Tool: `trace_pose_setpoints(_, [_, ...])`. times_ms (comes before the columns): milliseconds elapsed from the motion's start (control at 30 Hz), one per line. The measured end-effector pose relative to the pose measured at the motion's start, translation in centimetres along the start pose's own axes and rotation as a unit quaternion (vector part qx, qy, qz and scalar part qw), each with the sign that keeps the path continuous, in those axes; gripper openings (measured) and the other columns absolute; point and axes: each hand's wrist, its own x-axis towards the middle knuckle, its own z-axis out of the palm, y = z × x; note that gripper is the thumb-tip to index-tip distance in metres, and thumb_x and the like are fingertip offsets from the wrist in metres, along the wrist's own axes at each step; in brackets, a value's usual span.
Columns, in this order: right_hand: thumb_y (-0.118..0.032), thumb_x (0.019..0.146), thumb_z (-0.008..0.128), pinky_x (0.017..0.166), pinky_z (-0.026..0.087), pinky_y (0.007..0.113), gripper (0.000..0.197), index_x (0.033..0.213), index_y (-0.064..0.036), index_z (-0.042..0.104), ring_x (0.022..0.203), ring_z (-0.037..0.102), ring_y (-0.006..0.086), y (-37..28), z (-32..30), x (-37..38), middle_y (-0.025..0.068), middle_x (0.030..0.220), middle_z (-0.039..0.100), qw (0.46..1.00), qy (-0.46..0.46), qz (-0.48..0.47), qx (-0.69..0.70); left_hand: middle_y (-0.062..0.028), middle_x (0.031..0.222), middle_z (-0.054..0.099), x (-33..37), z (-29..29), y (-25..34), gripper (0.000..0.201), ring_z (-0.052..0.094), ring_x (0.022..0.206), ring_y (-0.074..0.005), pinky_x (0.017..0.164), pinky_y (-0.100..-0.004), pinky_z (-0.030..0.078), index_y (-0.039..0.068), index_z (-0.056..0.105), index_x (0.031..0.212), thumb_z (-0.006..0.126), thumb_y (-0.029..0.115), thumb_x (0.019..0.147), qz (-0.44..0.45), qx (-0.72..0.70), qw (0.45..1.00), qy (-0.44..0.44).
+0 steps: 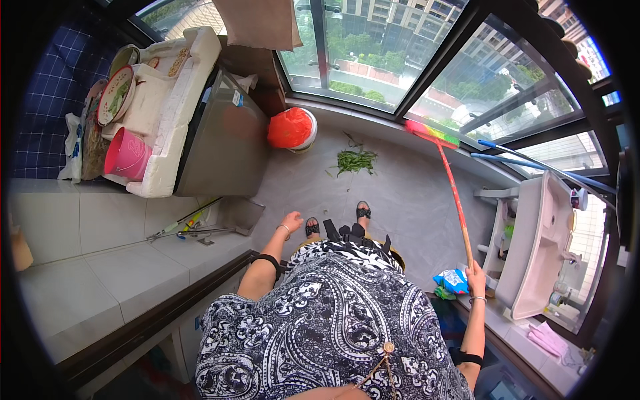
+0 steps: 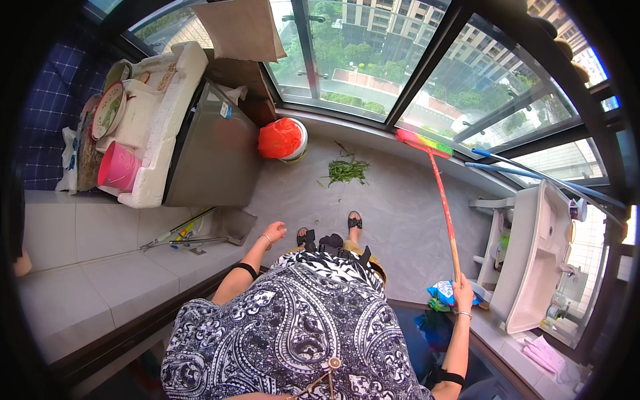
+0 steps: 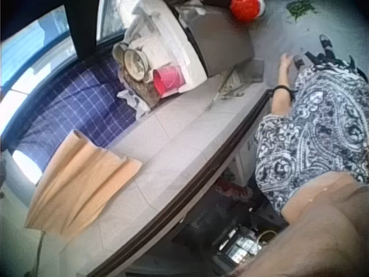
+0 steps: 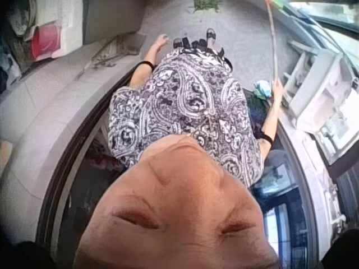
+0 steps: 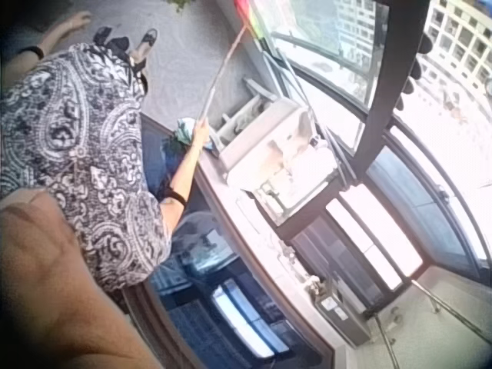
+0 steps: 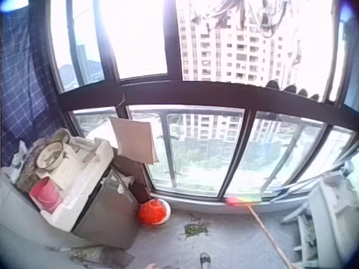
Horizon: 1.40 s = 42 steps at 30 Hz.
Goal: The recorder prepares a beverage, peels garlic in the kitchen, and sweeps plant debris into a dustpan on an outdoor balcony.
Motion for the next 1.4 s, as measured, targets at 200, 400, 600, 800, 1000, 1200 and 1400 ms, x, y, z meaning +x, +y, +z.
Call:
trace_pose_setpoints(200, [-0.014, 0.077, 0.057, 0.081, 0.042, 0.039, 0.050, 0.124, -0.0085, 0.041, 0.097, 0.053, 0.0358, -5.0, 3.7, -4.3, 0.0211, 0.102, 0.055, 0.993, -0.102, 0.005, 0.057, -0.0149, 0.091, 0.060, -0.2, 1.5, -2.6, 0.041, 0.061, 0.070, -0.0186, 0.065, -0.0301, 0.049, -0.001, 0.048, 0.112, 0.057, 0.016, 0.077, -0.021, -0.055, 0.998, -0.009])
trace_pose_setpoints(400, [-0.017, 0.078, 0.059, 0.036, 0.034, 0.026, 0.044, 0.121, -0.0221, 0.050, 0.039, 0.042, 0.0086, -9.9, -3.0, -7.4, 0.0017, 0.053, 0.050, 0.948, -0.164, 0.225, 0.156, -0.0138, 0.092, 0.060, -0.4, 0.7, -4.6, 0.040, 0.060, 0.067, -0.0182, 0.062, -0.0307, 0.049, -0.001, 0.048, 0.112, 0.057, 0.015, 0.077, -0.076, -0.067, 0.995, -0.019])
trace_pose_setpoints(600, [-0.015, 0.081, 0.054, 0.034, 0.032, 0.025, 0.044, 0.124, -0.0251, 0.047, 0.037, 0.041, 0.0095, -9.0, -5.4, -7.8, 0.0014, 0.051, 0.047, 0.945, -0.152, 0.258, 0.135, -0.0112, 0.092, 0.059, -0.7, 0.2, -4.1, 0.039, 0.060, 0.066, -0.0161, 0.055, -0.0279, 0.045, 0.001, 0.048, 0.114, 0.056, 0.014, 0.078, -0.100, -0.117, 0.988, -0.001])
trace_pose_setpoints(800, [-0.012, 0.085, 0.047, 0.030, 0.032, 0.024, 0.052, 0.133, -0.0181, 0.030, 0.036, 0.038, 0.0095, -9.3, -1.5, -1.9, 0.0010, 0.053, 0.042, 0.927, -0.134, 0.262, 0.233, -0.0101, 0.089, 0.059, -1.0, 0.8, -3.5, 0.040, 0.059, 0.066, -0.0150, 0.054, -0.0274, 0.044, 0.002, 0.047, 0.115, 0.056, 0.014, 0.078, -0.096, -0.126, 0.987, 0.005])
trace_pose_setpoints(1000, [-0.011, 0.082, 0.050, 0.034, 0.041, 0.031, 0.059, 0.135, -0.0180, 0.024, 0.039, 0.049, 0.0181, -9.8, 3.8, -5.3, 0.0116, 0.064, 0.054, 0.970, -0.173, 0.162, 0.060, -0.0061, 0.091, 0.059, -0.2, 1.2, -5.4, 0.036, 0.059, 0.071, -0.0136, 0.049, -0.0258, 0.042, 0.006, 0.047, 0.115, 0.055, 0.016, 0.081, -0.093, -0.093, 0.991, -0.020])
trace_pose_setpoints(1200, [-0.014, 0.082, 0.055, 0.033, 0.036, 0.027, 0.056, 0.132, -0.0220, 0.033, 0.039, 0.044, 0.0113, -12.0, 1.7, -8.2, 0.0039, 0.056, 0.048, 0.925, -0.274, 0.204, 0.167, -0.0104, 0.084, 0.060, -0.3, 0.5, -5.5, 0.036, 0.059, 0.064, -0.0158, 0.054, -0.0288, 0.046, 0.001, 0.048, 0.113, 0.056, 0.014, 0.079, -0.096, -0.087, 0.991, -0.014])
trace_pose_setpoints(1400, [-0.014, 0.084, 0.052, 0.030, 0.030, 0.025, 0.055, 0.134, -0.0212, 0.030, 0.036, 0.038, 0.0104, -8.1, 2.6, -8.2, 0.0015, 0.053, 0.043, 0.883, -0.295, 0.291, 0.222, -0.0071, 0.091, 0.057, -0.8, -0.8, -4.1, 0.037, 0.058, 0.068, -0.0138, 0.045, -0.0241, 0.040, 0.004, 0.045, 0.116, 0.054, 0.015, 0.082, -0.078, -0.095, 0.992, -0.005])
